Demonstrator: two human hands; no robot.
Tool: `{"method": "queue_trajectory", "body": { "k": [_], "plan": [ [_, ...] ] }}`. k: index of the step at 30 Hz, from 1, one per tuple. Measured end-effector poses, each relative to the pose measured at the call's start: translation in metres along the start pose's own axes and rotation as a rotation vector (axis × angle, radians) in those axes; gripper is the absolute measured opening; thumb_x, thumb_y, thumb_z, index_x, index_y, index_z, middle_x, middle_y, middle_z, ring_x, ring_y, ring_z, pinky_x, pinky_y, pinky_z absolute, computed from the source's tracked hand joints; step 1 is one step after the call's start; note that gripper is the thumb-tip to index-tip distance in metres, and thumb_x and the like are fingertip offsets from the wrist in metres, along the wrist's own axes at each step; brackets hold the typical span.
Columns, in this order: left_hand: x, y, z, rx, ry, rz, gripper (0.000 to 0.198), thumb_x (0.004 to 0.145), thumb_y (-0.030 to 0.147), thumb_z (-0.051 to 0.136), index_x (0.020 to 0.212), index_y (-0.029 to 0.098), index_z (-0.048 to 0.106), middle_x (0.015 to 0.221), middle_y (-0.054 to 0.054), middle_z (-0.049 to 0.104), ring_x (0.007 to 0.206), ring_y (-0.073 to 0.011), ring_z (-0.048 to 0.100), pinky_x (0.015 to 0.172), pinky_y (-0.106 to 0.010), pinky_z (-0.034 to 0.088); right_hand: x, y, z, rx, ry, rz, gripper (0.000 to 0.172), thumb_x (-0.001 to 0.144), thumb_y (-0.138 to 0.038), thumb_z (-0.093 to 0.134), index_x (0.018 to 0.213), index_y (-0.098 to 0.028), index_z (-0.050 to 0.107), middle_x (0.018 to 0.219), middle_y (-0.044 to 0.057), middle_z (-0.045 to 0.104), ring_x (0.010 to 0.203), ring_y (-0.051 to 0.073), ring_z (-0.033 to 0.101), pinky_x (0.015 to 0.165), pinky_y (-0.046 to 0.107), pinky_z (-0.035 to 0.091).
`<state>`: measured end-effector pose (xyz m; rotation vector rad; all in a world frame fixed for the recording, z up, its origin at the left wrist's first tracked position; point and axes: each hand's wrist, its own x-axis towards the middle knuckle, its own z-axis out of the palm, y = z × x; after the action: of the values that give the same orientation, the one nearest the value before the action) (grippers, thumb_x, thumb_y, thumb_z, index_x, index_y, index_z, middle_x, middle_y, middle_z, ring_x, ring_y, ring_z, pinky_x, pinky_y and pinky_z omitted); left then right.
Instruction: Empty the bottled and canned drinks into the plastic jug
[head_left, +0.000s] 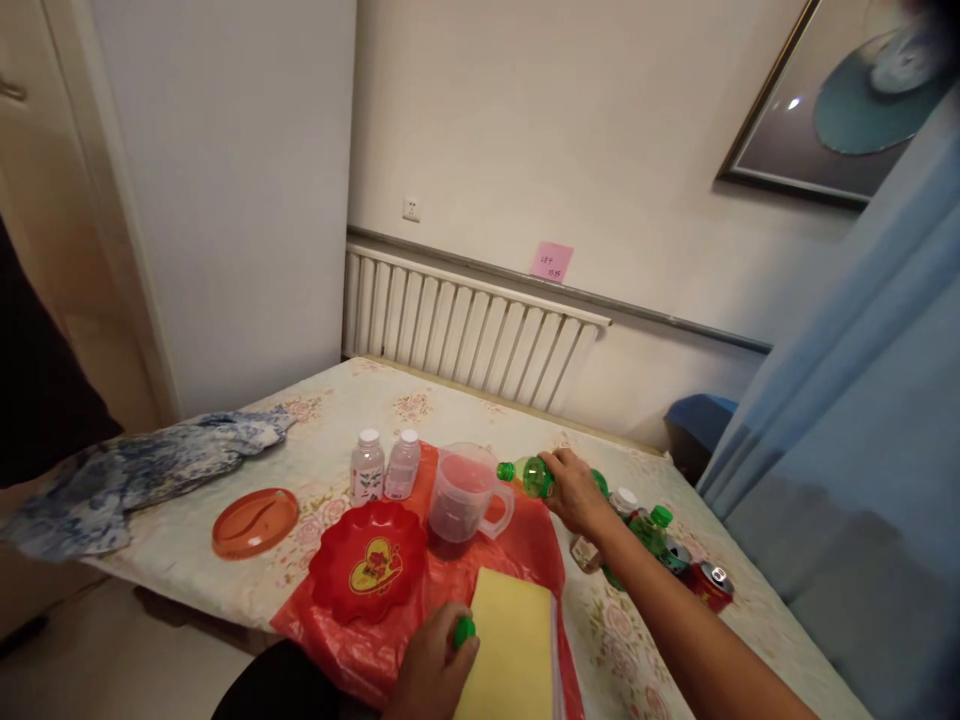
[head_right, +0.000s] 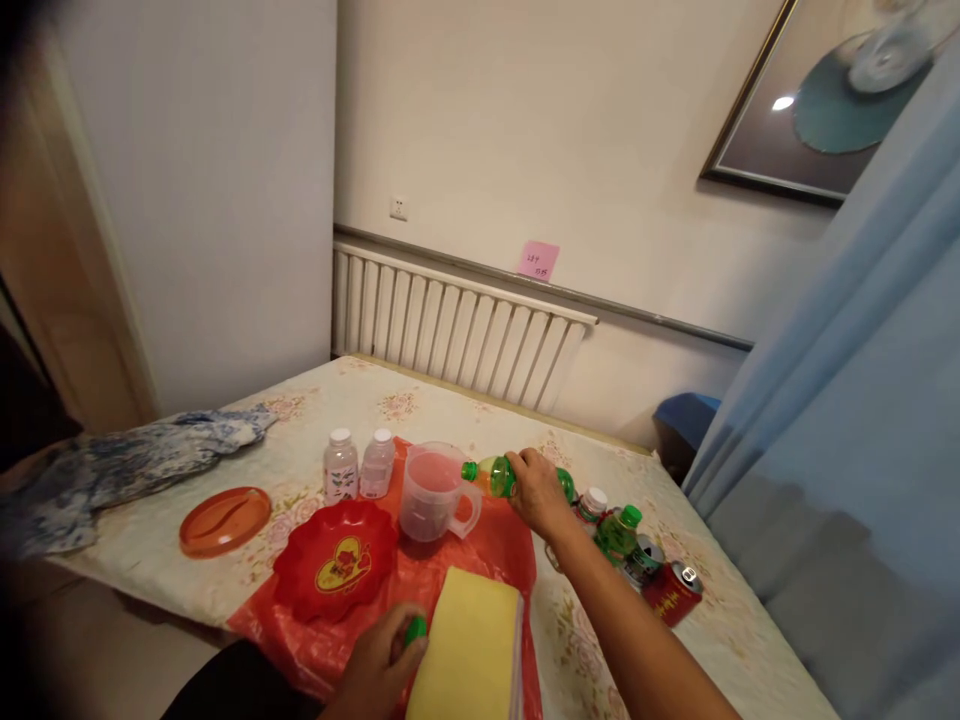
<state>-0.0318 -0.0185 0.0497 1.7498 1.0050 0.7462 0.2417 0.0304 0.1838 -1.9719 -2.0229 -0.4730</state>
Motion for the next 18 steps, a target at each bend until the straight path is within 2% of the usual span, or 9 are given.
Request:
{"method": "queue_trajectory", "body": {
  "k": [3, 8, 18],
  "plan": [
    [-0.004, -0.01, 0.003, 0.011, -0.051, -0.028, 0.013, 0.079, 0.03, 0.054, 0.086, 0.02, 0.06, 0.075, 0.002, 0.058, 0.077, -0.0161, 0.052, 0.073, -0.026, 0.041, 0.019, 0.002, 0.002, -0.16, -0.024, -0.033, 0.051, 0.073, -0.008, 0.055, 0.122, -0.021, 0.057, 0.108, 0.009, 0.058, 0.099, 0.023, 0.053, 0.088, 0.033, 0.037],
    [-0.004, -0.015, 0.001, -0.01, -0.073, -0.051, 0.013, 0.078, 0.029, 0.054, 0.086, 0.02, 0.06, 0.077, 0.002, 0.058, 0.079, -0.0166, 0.053, 0.075, -0.026, 0.042, 0.037, -0.005, -0.002, -0.334, -0.031, -0.144, 0.036, 0.085, -0.011, 0.049, 0.119, -0.021, 0.059, 0.107, 0.012, 0.058, 0.096, 0.026, 0.05, 0.092, 0.038, 0.03],
    [-0.008, -0.013, -0.001, -0.032, -0.05, -0.057, 0.024, 0.074, 0.024, 0.051, 0.095, 0.019, 0.062, 0.085, -0.001, 0.062, 0.086, -0.0189, 0.055, 0.078, -0.027, 0.043, 0.054, -0.034, -0.025, -0.434, -0.061, -0.289, 0.031, 0.087, -0.009, 0.049, 0.114, -0.018, 0.06, 0.106, 0.014, 0.06, 0.101, 0.029, 0.05, 0.105, 0.046, 0.019]
  ]
}}
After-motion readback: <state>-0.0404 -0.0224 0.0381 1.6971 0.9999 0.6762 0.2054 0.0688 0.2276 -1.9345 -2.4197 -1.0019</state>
